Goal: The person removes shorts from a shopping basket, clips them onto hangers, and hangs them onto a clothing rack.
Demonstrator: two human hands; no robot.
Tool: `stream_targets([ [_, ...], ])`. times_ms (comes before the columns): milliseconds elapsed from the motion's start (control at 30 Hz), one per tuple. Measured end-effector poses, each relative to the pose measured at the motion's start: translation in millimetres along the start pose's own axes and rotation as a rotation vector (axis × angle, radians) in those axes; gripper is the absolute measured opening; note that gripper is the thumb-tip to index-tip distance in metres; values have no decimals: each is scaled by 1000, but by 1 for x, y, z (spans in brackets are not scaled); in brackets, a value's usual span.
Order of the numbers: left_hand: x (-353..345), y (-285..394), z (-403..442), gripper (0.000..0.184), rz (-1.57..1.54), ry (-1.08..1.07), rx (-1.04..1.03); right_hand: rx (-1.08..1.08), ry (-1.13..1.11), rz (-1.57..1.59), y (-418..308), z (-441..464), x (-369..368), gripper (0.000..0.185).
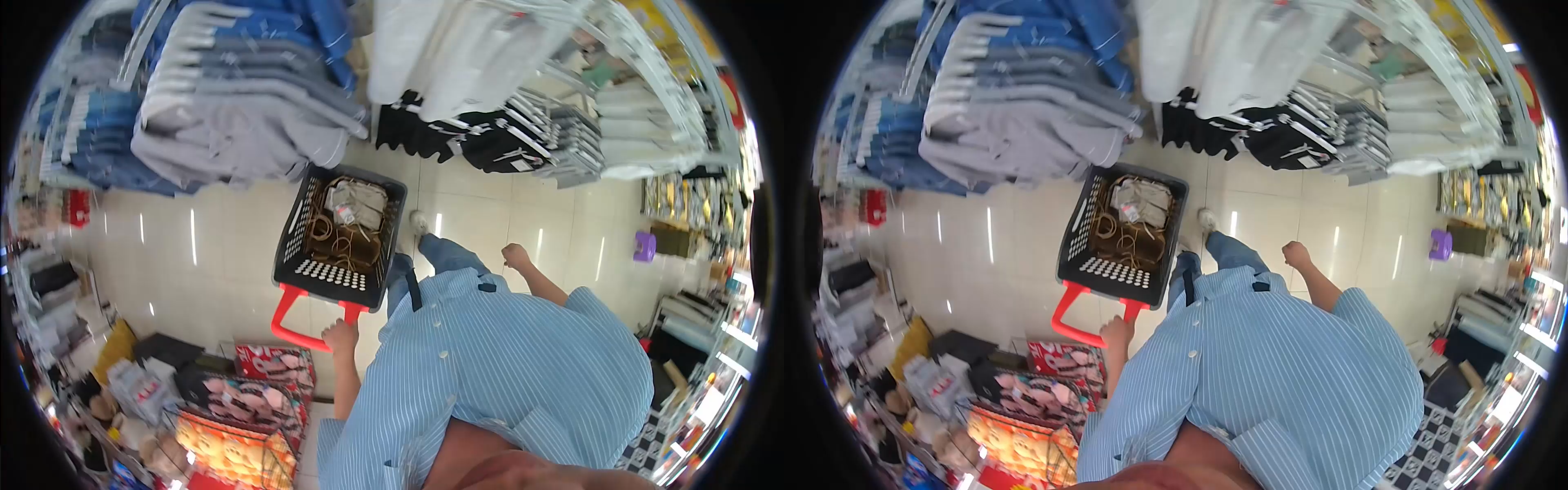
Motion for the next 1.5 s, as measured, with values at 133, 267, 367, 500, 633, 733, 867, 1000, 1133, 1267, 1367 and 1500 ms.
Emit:
stream_targets([
  [133, 18, 6, -12, 57, 198, -232, -101, -63, 14, 124, 79, 1, -20, 25],
  [267, 15, 5, -6, 53, 317, -483, -120, -125, -7, 198, 114, -33, -42, 35],
  [367, 32, 22, -13, 48, 365, -415, -62, -113, -39, 256, 134, -36, -52, 33],
  [500, 38, 28, -15, 48, 366, -378, 5, 58, -70, -125, 175, -29, -34, 25],
  [633, 24, 30, -14, 53, 436, -143, -19, 181, -56, -226, 215, -11, 7, 20],
  [733, 36, 67, -27, 53, 419, -109, 29, 365, -51, -492, 283, 36, 26, 20],
  [867, 48, 154, -49, 58, 277, -106, 22, 295, -42, -226, 367, 61, 72, 18],
  [1000, 8, 236, -53, 51, 156, -7, -108, -223, 94, 655, 361, 4, 136, 15],
  [1133, 22, 297, -66, 46, 4, 28, -89, -211, 35, 639, 360, -8, 151, 19],
  [1267, 12, 335, -82, 39, -31, 20, -123, -14, -36, 380, 355, -14, 138, 22],
  [1367, 1, 347, -92, 38, -75, -21, -123, 198, -82, 219, 359, 1, 126, 25],
  [1500, -20, 353, -121, 37, -86, -100, -79, 294, -71, 152, 359, 10, 130, 26],
])
Point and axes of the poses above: each hand's wrist, its own z-axis towards the middle knuckle, its own x-axis out of the back of the hand, y = z × x, the point moved 4 cm from there along z, towards the middle knuckle, and after that the axes turned 4 degrees about -y, right-handed, at the moved point
